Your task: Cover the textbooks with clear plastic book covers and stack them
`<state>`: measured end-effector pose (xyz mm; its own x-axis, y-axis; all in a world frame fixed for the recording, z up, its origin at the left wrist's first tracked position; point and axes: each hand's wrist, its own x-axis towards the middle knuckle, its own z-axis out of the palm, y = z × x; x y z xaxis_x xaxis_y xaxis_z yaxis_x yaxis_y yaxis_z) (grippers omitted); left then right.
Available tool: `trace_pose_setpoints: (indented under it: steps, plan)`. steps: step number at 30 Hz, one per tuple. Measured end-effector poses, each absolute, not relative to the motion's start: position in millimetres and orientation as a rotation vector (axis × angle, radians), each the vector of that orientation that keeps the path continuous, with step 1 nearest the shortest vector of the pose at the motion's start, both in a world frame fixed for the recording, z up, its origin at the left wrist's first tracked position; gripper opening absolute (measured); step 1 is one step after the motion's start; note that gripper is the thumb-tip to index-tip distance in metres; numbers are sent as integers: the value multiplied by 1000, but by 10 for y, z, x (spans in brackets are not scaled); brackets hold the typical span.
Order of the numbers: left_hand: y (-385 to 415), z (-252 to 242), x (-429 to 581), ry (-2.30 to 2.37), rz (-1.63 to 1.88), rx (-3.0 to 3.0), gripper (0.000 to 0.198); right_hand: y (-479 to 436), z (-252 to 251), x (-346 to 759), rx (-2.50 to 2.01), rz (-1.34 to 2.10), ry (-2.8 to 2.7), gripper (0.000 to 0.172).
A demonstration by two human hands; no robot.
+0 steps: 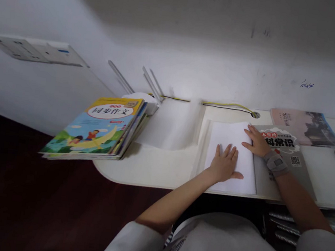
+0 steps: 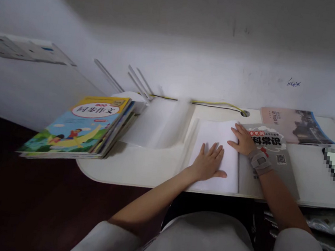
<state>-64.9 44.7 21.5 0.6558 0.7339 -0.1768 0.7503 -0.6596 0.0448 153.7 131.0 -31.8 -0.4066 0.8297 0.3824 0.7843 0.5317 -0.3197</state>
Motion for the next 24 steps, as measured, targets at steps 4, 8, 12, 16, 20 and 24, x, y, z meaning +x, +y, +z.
trace_pose_setpoints:
  steps: [4,8,12,16,20,24]
  plan:
    - [498,205,-679,1228,-199,2772,82,1311,-307,1548,-1306,165,-2240,63]
    - [500,209,-745,1254,-188,2773,77,1249,-265,1509,-1341,115,-2351,67]
    - [495,199,-799,1295,-206,2755,77,1196,-210,1468,-1371,52,-2486,72]
    - [495,186,-820,1301,-214,2748,79,1167,-200,1421,-1415,8,-2526,74]
    - [474,147,-835,1333,-198,2732,80,992,-255,1294,-1465,-17,-2468,76]
    - [431,102,-849,1428,-87,2718,80,624,-306,1116,-1507,-39,-2380,81]
